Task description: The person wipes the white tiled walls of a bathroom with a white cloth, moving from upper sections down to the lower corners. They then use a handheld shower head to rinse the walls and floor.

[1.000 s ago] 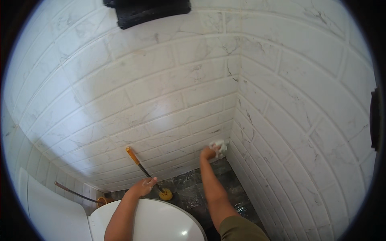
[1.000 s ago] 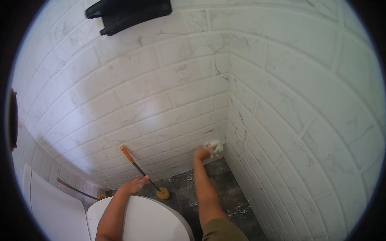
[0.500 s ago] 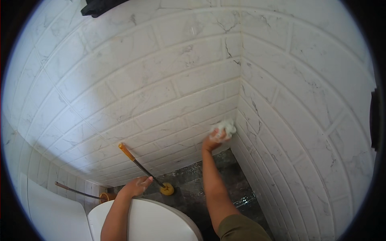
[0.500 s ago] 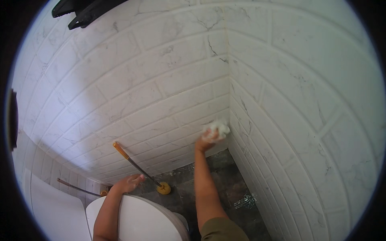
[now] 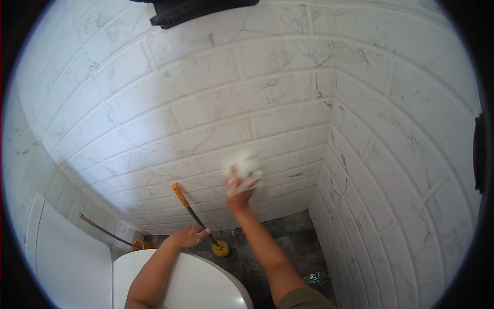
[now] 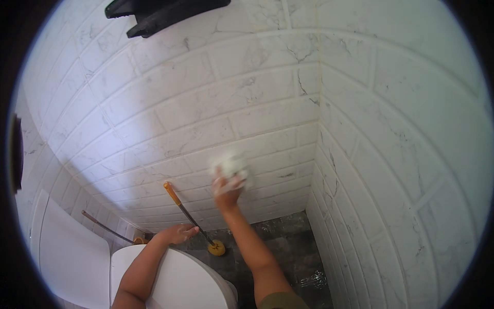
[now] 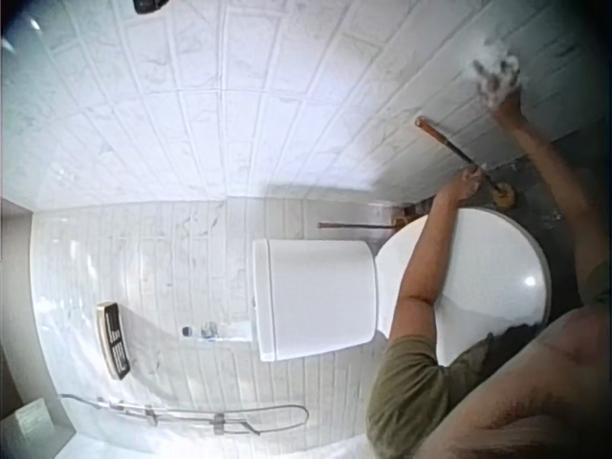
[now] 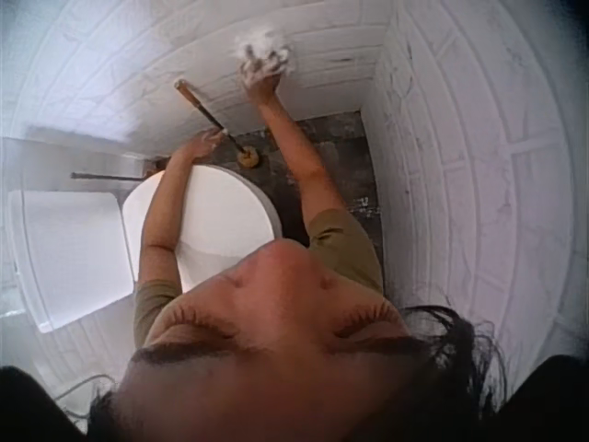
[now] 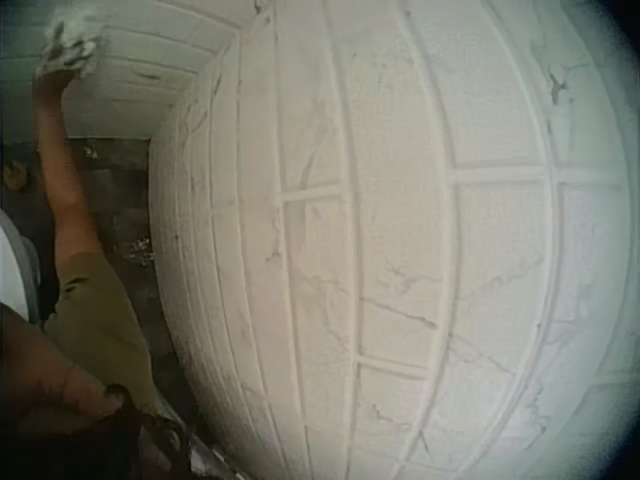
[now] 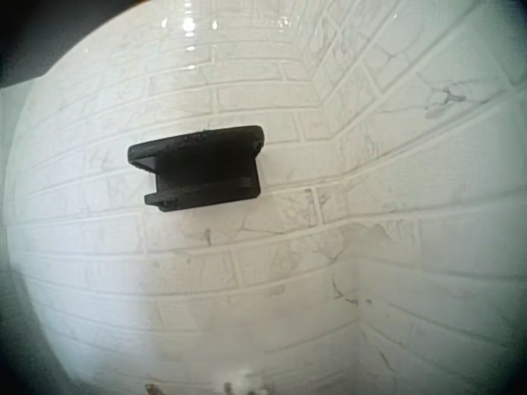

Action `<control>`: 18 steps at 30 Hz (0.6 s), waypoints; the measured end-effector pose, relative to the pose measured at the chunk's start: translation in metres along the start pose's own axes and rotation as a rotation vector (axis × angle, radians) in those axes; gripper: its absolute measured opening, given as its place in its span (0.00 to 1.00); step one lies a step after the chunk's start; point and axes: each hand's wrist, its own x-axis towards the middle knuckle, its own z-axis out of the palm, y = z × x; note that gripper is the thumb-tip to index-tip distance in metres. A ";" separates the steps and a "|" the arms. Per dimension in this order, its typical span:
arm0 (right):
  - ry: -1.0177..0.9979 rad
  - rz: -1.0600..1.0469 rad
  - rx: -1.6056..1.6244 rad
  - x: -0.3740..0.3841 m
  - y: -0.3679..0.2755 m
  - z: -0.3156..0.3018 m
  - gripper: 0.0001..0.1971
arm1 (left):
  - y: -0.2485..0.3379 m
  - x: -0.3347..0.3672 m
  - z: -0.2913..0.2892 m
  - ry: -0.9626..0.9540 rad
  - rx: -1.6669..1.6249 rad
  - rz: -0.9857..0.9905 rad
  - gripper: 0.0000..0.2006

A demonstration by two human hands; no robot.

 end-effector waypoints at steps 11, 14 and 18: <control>0.160 0.179 -0.062 0.051 0.070 -0.030 0.23 | -0.006 0.002 0.003 0.035 0.054 0.057 0.39; 0.195 0.598 0.038 0.085 0.046 -0.040 0.26 | -0.011 0.009 0.008 0.006 0.030 0.079 0.39; -0.057 -0.146 -0.220 0.055 -0.034 -0.017 0.20 | -0.009 0.021 0.005 -0.008 0.037 0.119 0.39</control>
